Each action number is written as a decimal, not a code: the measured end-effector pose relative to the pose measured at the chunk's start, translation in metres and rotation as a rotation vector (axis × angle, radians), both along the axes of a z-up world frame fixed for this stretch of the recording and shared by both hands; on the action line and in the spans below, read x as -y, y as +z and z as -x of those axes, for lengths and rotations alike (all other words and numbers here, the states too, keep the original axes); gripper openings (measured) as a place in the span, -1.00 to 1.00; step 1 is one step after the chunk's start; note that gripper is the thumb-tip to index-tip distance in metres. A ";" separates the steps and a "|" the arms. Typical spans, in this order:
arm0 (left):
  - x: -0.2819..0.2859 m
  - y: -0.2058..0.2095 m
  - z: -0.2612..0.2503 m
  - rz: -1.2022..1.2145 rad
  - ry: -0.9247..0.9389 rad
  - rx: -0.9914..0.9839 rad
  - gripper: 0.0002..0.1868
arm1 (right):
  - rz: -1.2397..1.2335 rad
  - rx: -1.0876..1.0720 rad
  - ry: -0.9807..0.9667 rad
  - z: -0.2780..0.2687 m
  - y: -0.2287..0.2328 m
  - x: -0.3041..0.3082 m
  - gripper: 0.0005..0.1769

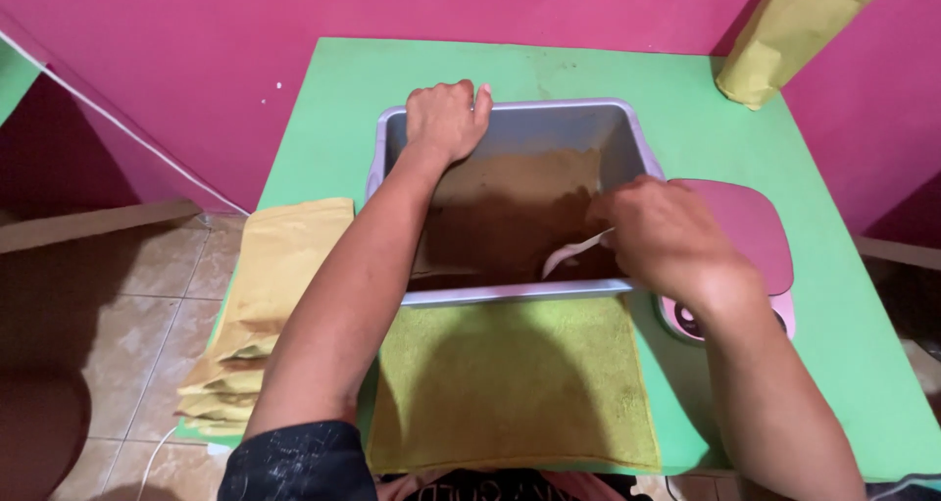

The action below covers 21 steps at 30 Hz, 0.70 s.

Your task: Mixing coffee powder in a tray using a plastic spoon and organizing paper bags for packaging.

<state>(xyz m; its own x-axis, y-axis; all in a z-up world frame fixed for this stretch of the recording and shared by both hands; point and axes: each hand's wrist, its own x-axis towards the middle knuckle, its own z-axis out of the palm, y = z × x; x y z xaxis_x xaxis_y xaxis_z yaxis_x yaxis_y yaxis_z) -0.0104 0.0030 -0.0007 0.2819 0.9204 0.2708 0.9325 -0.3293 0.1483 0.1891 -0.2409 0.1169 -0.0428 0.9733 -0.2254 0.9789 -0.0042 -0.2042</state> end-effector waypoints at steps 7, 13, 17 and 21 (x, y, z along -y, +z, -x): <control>-0.002 -0.006 0.003 0.010 -0.008 0.040 -0.35 | -0.159 0.412 -0.041 -0.035 -0.029 -0.026 -0.75; 0.006 0.007 0.007 0.039 -0.042 0.048 -0.33 | -0.224 0.269 0.066 -0.014 -0.048 -0.043 -0.74; 0.001 0.004 0.007 0.063 -0.046 0.039 -0.32 | -0.199 0.177 0.034 0.000 -0.010 -0.027 -0.74; -0.003 -0.003 0.007 0.065 -0.042 0.037 -0.32 | -0.276 0.268 -0.049 -0.029 -0.039 -0.047 -0.72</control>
